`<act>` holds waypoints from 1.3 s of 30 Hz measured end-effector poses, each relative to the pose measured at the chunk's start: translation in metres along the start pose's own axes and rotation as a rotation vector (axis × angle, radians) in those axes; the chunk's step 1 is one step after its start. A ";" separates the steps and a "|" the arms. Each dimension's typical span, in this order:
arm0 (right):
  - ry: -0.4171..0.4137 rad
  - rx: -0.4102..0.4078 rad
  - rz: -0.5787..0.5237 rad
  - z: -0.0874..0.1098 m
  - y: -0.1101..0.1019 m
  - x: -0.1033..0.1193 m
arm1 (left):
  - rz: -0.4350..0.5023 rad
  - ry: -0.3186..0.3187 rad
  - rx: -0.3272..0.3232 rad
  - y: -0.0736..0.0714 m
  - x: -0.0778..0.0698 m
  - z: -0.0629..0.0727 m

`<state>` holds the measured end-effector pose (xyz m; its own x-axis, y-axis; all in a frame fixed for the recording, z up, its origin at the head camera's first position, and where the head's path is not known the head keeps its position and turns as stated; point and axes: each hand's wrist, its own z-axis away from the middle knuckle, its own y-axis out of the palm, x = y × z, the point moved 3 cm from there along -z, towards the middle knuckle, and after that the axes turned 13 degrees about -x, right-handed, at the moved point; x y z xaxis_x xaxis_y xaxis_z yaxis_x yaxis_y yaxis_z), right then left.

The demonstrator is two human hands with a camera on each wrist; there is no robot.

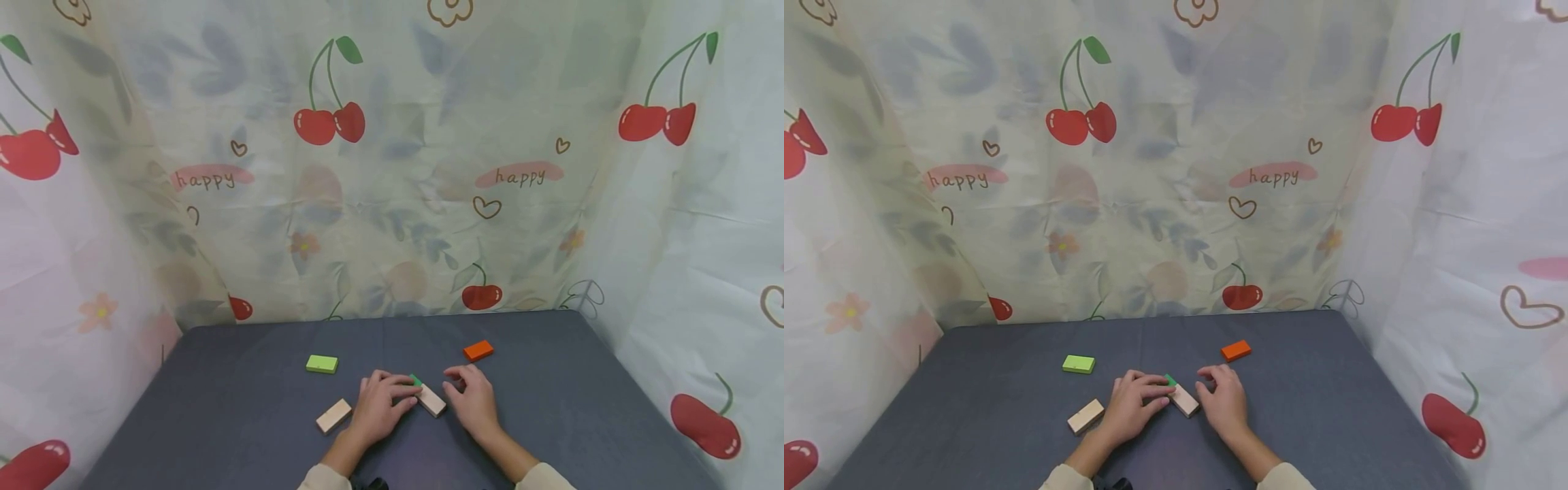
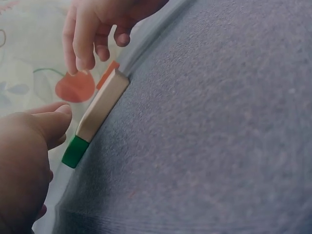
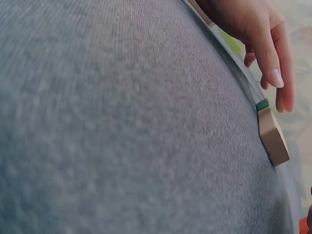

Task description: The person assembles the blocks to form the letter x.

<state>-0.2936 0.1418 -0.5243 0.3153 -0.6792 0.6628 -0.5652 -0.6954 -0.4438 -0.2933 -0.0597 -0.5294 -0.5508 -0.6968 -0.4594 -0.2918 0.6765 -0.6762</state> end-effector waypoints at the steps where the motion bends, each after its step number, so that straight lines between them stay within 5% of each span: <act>1: 0.005 0.000 0.003 0.000 0.000 -0.001 | -0.009 0.015 -0.001 0.000 -0.001 0.000; 9: 0.025 -0.008 0.024 -0.002 -0.005 -0.008 | -0.112 0.100 0.039 0.003 -0.008 0.001; 26: 0.047 -0.023 0.061 0.001 -0.016 -0.025 | -0.198 0.145 0.083 0.006 -0.012 0.007; 39: -0.192 -0.108 0.048 -0.020 -0.023 -0.030 | -0.207 0.163 0.091 0.005 -0.015 0.009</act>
<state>-0.3052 0.1829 -0.5221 0.4191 -0.7503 0.5112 -0.6584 -0.6389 -0.3979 -0.2795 -0.0482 -0.5313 -0.6076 -0.7653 -0.2122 -0.3437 0.4943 -0.7985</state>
